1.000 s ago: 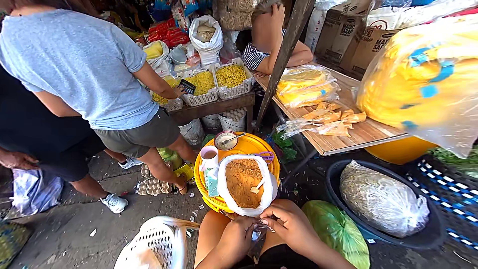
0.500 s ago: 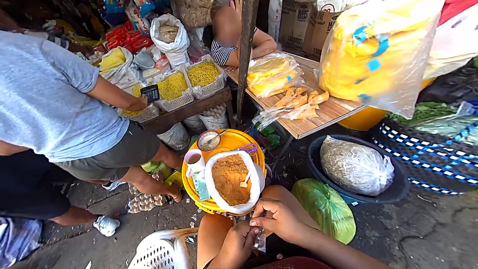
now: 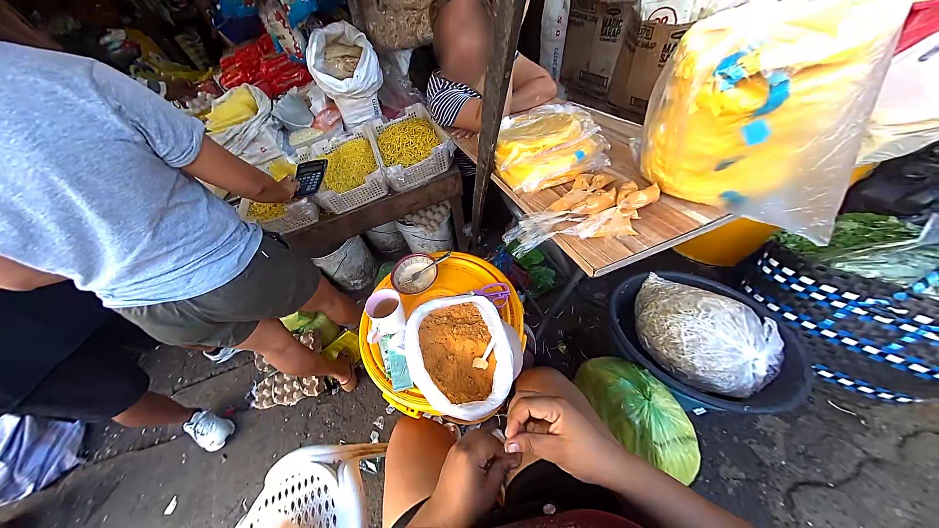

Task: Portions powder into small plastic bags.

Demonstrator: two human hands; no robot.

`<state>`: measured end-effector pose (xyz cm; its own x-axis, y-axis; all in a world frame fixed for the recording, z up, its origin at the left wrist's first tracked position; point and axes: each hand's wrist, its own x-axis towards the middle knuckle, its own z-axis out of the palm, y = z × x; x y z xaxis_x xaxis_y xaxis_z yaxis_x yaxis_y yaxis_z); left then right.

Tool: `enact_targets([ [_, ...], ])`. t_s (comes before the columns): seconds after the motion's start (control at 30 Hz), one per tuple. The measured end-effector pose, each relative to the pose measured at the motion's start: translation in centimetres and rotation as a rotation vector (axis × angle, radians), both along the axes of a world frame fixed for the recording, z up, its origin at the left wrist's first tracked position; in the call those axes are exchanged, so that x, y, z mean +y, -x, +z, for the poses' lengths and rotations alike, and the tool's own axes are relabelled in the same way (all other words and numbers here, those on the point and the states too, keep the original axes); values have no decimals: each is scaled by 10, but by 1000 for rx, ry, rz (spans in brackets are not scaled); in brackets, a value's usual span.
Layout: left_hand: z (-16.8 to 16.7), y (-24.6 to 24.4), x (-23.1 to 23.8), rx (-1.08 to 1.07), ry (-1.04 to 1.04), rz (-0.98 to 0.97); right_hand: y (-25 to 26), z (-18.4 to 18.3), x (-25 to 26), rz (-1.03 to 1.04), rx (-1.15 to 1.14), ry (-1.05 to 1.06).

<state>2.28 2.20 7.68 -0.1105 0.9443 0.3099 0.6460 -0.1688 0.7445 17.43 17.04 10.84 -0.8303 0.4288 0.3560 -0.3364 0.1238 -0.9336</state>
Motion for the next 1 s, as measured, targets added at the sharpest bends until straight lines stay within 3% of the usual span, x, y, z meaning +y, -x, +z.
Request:
enact_targets([
  [0.23, -10, 1, -3, 9, 29, 40, 8, 15, -7, 41, -15, 168],
  [0.4, 22, 9, -1, -234, 276, 223, 12, 25, 8, -209, -115, -42],
  [0.5, 33, 18, 0, -362, 406, 291, 13, 22, 23, -272, -86, 77],
  [0.57, 29, 23, 1, -422, 414, 300, 12, 18, 29, -208, -86, 149],
  [0.7, 25, 17, 2, -451, 449, 242, 19, 10, 10, -93, -226, 243],
  [0.8, 28, 16, 9, -371, 449, 147, 27, 16, -4, -207, -293, 323],
  [0.93, 45, 21, 23, -348, 315, 115, 31, 8, -19, -202, -184, 155],
  [1.0, 43, 26, 22, -327, 286, -83, 27, 13, -4, -285, -131, 89],
])
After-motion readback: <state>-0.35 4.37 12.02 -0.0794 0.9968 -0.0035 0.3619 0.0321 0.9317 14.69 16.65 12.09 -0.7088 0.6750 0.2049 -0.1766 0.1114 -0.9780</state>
